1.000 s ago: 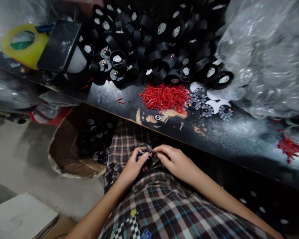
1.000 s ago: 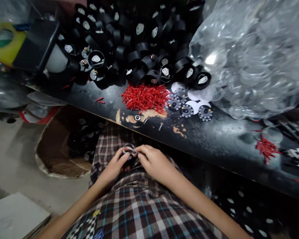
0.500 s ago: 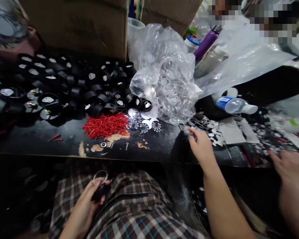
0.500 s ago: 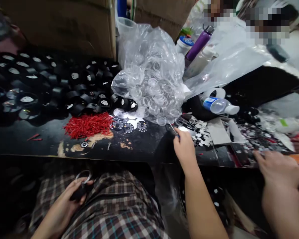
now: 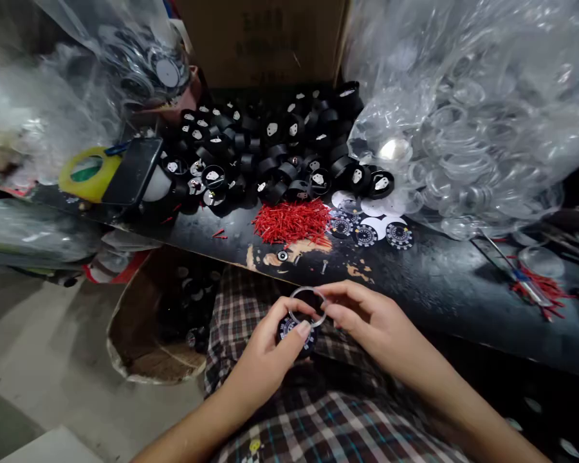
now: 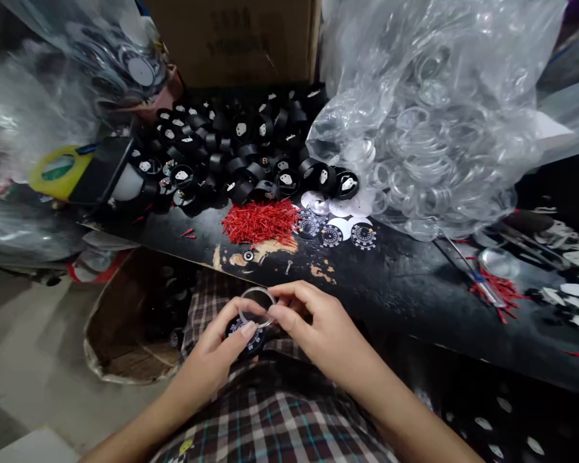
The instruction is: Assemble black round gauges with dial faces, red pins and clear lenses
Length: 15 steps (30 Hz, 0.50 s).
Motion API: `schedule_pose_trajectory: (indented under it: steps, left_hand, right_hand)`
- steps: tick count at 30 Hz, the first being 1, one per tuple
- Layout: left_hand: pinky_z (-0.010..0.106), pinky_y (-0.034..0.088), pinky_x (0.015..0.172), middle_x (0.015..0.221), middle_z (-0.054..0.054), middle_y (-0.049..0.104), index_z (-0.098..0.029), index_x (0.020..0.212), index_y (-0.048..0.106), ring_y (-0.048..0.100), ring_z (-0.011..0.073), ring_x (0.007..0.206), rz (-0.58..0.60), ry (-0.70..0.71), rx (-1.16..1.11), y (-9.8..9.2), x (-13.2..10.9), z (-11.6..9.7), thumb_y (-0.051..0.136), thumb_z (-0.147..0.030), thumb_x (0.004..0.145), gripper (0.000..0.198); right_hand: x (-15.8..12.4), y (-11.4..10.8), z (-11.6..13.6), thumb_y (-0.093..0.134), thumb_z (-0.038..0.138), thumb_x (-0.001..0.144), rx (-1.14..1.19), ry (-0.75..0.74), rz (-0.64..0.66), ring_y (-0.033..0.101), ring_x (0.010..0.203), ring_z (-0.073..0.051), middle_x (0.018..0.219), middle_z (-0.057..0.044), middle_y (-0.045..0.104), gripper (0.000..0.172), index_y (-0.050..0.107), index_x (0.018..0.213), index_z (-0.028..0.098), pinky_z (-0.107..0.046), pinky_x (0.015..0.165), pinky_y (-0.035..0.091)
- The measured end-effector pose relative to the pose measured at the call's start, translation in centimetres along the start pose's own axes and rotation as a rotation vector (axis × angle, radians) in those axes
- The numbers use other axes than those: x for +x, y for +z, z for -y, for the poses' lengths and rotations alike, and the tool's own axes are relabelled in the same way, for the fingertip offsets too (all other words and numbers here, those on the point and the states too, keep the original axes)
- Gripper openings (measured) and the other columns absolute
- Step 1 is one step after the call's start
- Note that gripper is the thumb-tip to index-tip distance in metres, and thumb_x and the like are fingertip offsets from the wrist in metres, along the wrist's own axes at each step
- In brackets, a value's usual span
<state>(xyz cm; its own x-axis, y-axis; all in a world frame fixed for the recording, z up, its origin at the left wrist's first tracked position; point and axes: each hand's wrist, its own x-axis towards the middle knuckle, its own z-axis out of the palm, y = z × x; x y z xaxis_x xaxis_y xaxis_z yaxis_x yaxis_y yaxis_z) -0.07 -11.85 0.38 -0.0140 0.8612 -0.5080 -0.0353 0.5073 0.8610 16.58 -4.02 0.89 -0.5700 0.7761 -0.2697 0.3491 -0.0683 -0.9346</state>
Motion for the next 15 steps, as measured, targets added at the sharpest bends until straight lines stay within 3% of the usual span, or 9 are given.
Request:
schedule_pose_trajectory:
  steps: [4,8,11,15]
  left_hand:
    - [0.029,0.042,0.087,0.104,0.0,0.061,-0.025,0.107,0.054,0.055,0.0167,0.095,0.147,0.124,0.057,0.0,0.7,-0.5,0.055,-0.034,0.088,0.021]
    - [0.034,0.032,0.106,0.136,0.002,0.047,-0.032,0.131,0.038,0.044,0.0207,0.125,0.265,0.178,-0.074,-0.5,1.0,0.3,0.065,-0.03,0.082,0.056]
    - [0.035,0.031,0.108,0.143,0.001,0.041,-0.036,0.132,0.038,0.04,0.0207,0.131,0.268,0.128,-0.165,-1.1,1.1,0.5,0.062,-0.028,0.086,0.052]
    - [0.033,0.04,0.101,0.135,0.002,0.053,-0.033,0.121,0.052,0.049,0.0231,0.123,0.151,0.106,-0.232,-1.9,0.7,-0.3,0.07,-0.031,0.078,0.047]
  right_hand:
    - [0.8,-0.5,0.0,0.056,0.039,0.087,0.134,0.091,-0.012,0.056,0.061,-0.012,0.067,0.0,0.062,0.024,0.062,0.075,0.019,-0.023,0.058,0.045]
    - [0.7,-1.5,-1.1,0.058,0.043,0.087,0.255,0.112,-0.116,0.055,0.057,-0.01,0.065,0.001,0.062,0.027,0.062,0.076,0.019,-0.023,0.059,0.044]
    - [0.6,-1.6,-1.1,0.059,0.044,0.087,0.34,0.097,-0.145,0.057,0.058,-0.009,0.072,0.001,0.066,0.026,0.062,0.077,0.019,-0.023,0.061,0.045]
    - [-0.6,-1.8,1.4,0.059,0.039,0.089,0.365,0.113,-0.094,0.058,0.058,-0.009,0.073,0.001,0.067,0.023,0.063,0.076,0.02,-0.021,0.058,0.045]
